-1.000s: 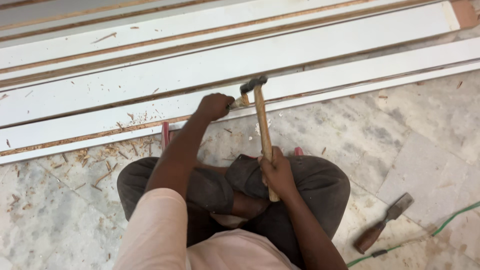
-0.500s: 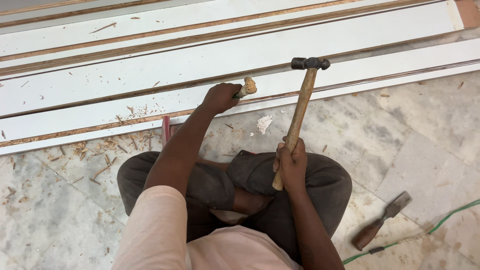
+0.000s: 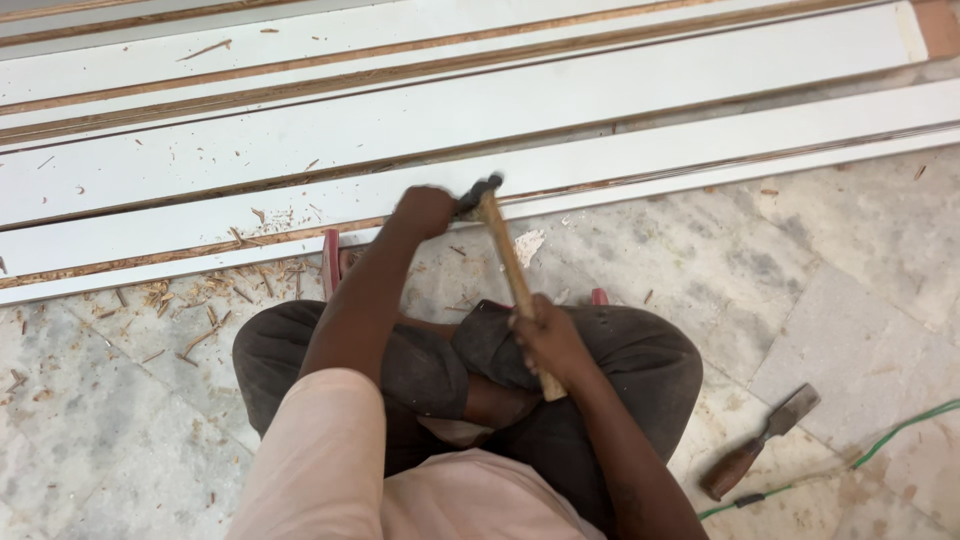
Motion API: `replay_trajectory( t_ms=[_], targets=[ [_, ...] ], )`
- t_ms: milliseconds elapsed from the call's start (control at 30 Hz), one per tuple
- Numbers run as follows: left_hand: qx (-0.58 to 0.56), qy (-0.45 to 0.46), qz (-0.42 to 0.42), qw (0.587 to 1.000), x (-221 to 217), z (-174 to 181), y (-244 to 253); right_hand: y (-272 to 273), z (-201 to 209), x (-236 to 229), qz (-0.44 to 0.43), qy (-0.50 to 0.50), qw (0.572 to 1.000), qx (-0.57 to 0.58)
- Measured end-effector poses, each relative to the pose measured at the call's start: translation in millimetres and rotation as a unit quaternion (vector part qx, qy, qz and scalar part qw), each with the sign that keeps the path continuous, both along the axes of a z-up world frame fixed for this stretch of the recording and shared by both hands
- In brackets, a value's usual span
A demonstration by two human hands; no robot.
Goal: The person sits on the floor and uses a hammer and chisel to carve a groove along a long white wooden plank. They repeatedly strike the chisel to remove wood shavings and shape the groove.
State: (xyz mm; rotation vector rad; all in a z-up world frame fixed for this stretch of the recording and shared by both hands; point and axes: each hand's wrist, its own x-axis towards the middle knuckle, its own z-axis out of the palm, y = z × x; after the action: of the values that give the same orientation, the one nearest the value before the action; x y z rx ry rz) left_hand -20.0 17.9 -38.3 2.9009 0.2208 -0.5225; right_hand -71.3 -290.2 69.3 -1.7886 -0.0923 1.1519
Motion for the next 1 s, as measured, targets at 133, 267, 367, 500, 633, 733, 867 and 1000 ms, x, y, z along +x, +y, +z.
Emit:
replay_trajectory(
  t_ms=[133,267,367,500,633,733,867,1000],
  targets=[
    [0.007,-0.051,0.001,0.999,-15.2,-6.5,21.6,1.3,5.4,-9.1,-0.014,-0.009,0.999,0.043],
    [-0.053,-0.073,0.067,0.994,-12.4,18.8,22.9,2.3,1.3,-8.2,-0.106,-0.058,0.98,0.157],
    [-0.168,-0.191,0.078,0.964,-3.7,34.7,18.8,-4.9,-3.6,-4.8,-0.176,-0.094,0.961,0.189],
    [-0.238,-0.202,0.084,0.946,9.2,39.2,4.6,-7.5,-6.3,0.2,-0.227,-0.08,0.953,0.184],
    [-0.298,-0.208,0.098,0.926,12.3,41.0,-4.4,-5.8,-5.1,-0.5,-0.216,-0.07,0.959,0.171],
    [-0.302,-0.2,0.107,0.926,11.4,44.2,-7.1,-4.5,-4.0,-3.4,-0.199,-0.082,0.963,0.165],
    [-0.293,-0.191,0.108,0.931,6.8,46.0,-8.7,-5.0,-4.0,-5.0,-0.187,-0.091,0.964,0.166],
    [-0.284,-0.201,0.107,0.931,0.5,42.8,-8.3,-3.5,-4.6,-5.3,-0.182,-0.092,0.965,0.168]
  ],
)
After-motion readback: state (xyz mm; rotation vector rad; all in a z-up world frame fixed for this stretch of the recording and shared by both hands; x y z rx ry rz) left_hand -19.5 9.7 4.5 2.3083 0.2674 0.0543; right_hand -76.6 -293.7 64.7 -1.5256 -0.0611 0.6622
